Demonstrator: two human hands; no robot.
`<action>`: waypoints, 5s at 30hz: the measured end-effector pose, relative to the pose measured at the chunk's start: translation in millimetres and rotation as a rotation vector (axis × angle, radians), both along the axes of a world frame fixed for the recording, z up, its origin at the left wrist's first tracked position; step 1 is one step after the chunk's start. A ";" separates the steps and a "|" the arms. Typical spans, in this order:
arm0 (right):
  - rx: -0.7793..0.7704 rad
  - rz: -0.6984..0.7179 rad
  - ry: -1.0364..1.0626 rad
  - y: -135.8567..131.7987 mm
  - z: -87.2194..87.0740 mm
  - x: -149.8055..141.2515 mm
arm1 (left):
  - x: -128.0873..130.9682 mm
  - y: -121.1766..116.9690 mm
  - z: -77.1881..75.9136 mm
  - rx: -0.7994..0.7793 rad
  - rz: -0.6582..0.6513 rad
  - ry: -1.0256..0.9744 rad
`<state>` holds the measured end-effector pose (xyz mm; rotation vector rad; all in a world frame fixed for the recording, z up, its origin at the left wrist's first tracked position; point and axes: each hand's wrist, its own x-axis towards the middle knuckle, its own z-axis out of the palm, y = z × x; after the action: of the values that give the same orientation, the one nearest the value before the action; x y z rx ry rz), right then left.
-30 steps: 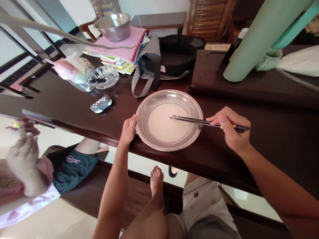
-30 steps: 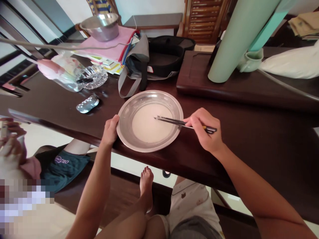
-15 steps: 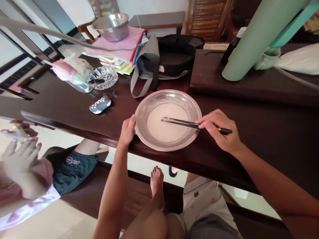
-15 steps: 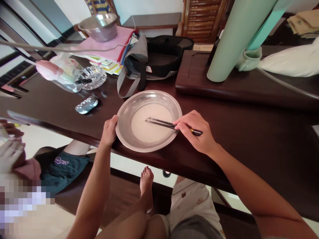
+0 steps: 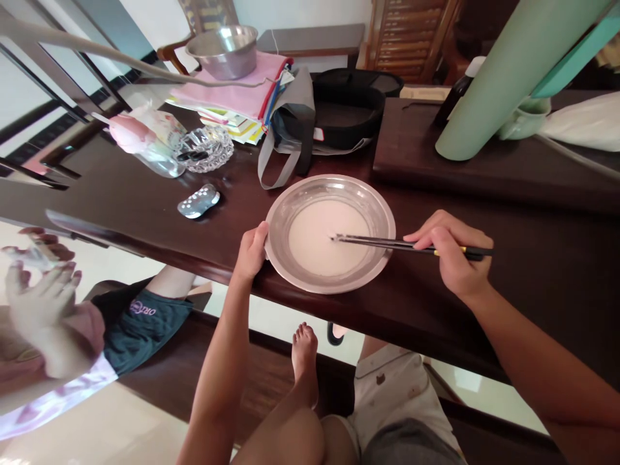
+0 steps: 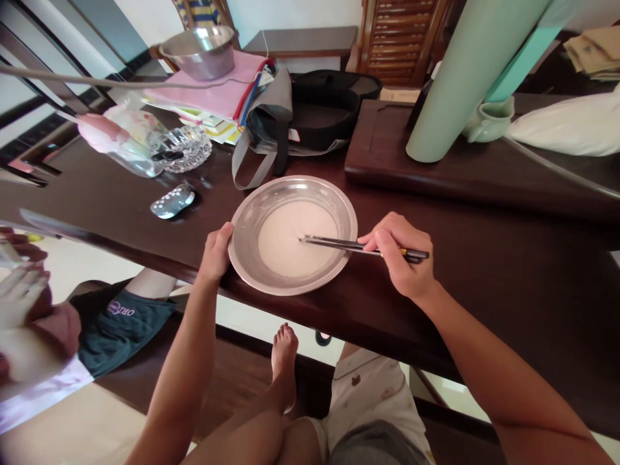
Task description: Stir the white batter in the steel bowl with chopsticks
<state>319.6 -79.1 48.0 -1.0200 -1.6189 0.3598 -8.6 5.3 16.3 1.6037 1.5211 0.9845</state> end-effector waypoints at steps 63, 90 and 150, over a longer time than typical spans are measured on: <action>-0.058 0.071 -0.170 -0.6 -0.9 -1.6 | 0.9 -0.3 0.7 0.009 0.032 0.017; -0.036 0.039 -0.135 -1.2 -2.9 -1.4 | 0.1 0.6 -1.2 0.022 0.013 0.007; -0.033 0.032 -0.164 -0.5 -1.9 -2.4 | -0.8 1.2 -3.3 0.041 0.007 0.018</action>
<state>317.2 -79.5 46.1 -1.0727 -1.7830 0.3322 -9.4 6.5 13.0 1.6404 1.5286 1.0140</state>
